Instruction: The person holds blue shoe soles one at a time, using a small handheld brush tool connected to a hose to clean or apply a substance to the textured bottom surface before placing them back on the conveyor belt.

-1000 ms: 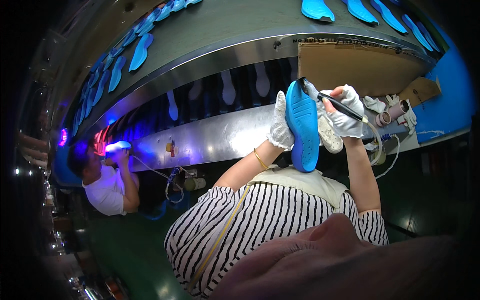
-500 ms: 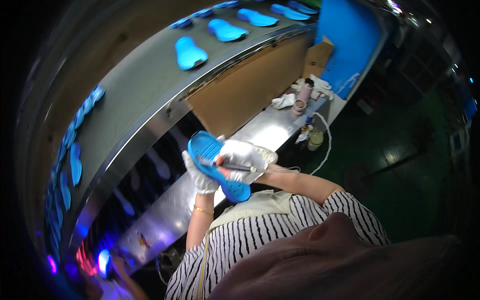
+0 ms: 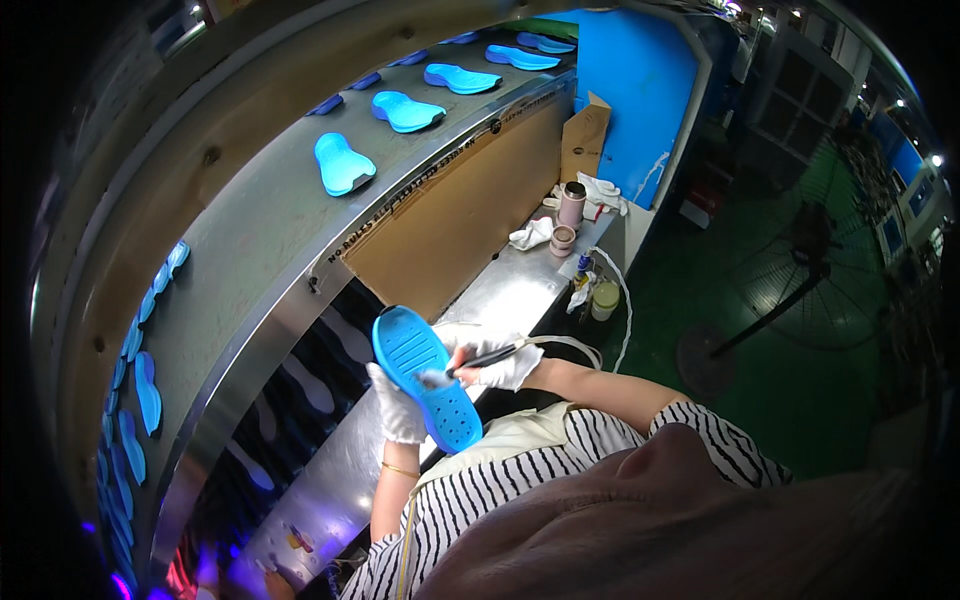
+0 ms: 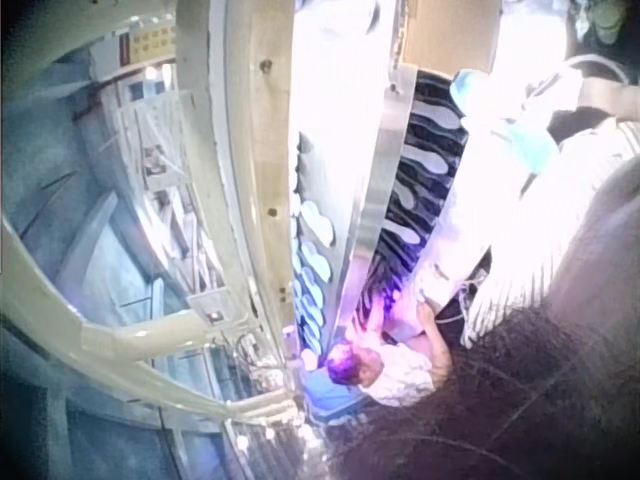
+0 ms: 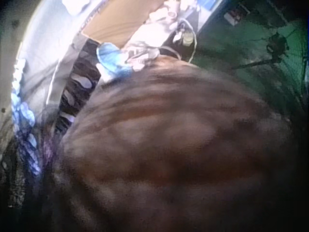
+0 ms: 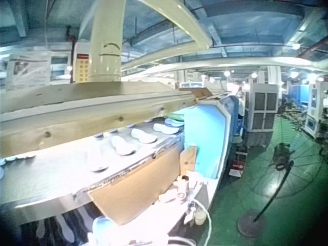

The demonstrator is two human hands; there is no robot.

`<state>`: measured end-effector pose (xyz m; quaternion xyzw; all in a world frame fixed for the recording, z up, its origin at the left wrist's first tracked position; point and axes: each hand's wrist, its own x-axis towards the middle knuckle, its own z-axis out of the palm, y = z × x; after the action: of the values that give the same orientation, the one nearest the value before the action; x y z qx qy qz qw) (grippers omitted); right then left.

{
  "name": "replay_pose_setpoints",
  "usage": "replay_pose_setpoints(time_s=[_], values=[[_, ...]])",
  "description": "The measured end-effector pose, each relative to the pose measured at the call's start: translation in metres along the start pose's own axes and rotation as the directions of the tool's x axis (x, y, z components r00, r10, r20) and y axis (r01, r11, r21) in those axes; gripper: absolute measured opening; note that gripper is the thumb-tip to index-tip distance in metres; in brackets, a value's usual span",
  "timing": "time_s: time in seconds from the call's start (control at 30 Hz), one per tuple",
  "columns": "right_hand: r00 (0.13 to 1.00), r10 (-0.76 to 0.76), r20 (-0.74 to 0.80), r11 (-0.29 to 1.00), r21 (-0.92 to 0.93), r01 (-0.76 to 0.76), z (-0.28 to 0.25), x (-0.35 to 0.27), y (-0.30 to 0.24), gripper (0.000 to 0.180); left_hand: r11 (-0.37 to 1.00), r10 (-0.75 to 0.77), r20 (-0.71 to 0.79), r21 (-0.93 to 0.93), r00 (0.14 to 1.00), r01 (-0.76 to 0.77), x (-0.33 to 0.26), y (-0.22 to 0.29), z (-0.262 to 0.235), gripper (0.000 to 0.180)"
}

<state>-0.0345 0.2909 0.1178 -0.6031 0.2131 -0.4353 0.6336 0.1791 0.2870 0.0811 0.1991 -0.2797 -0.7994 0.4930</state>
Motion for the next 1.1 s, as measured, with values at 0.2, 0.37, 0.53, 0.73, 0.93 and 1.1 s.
replay_pose_setpoints(time_s=[0.2,0.37,0.53,0.73,0.93,1.1], values=[[0.988,-0.150,0.030,0.914,-0.378,0.150,0.001,-0.006,0.016,0.009,0.982,-0.161,0.243,-0.062,0.957,0.181,0.003,-0.004,0.015,0.084],[0.997,0.050,-0.054,0.996,0.072,-0.046,-0.004,0.010,-0.003,0.006,0.975,0.223,-0.061,0.000,0.973,-0.224,0.020,0.010,0.034,0.094],[0.954,-0.286,0.095,0.891,-0.341,0.301,0.018,0.023,-0.016,0.008,0.931,0.345,0.011,-0.136,0.939,-0.340,0.031,0.022,0.030,0.104],[0.991,0.134,-0.025,0.991,0.016,-0.134,0.014,0.038,-0.025,0.008,0.838,0.505,0.076,-0.282,0.860,-0.467,0.024,0.041,0.061,0.112],[0.981,0.122,0.150,0.992,-0.028,-0.120,0.016,0.047,-0.028,0.008,0.825,0.546,0.161,-0.271,0.822,-0.495,0.014,0.059,0.045,0.118],[0.999,-0.014,0.053,0.998,0.054,0.011,0.003,0.052,-0.026,0.018,0.857,0.503,0.080,0.081,0.861,-0.509,0.002,0.066,0.056,0.118]])
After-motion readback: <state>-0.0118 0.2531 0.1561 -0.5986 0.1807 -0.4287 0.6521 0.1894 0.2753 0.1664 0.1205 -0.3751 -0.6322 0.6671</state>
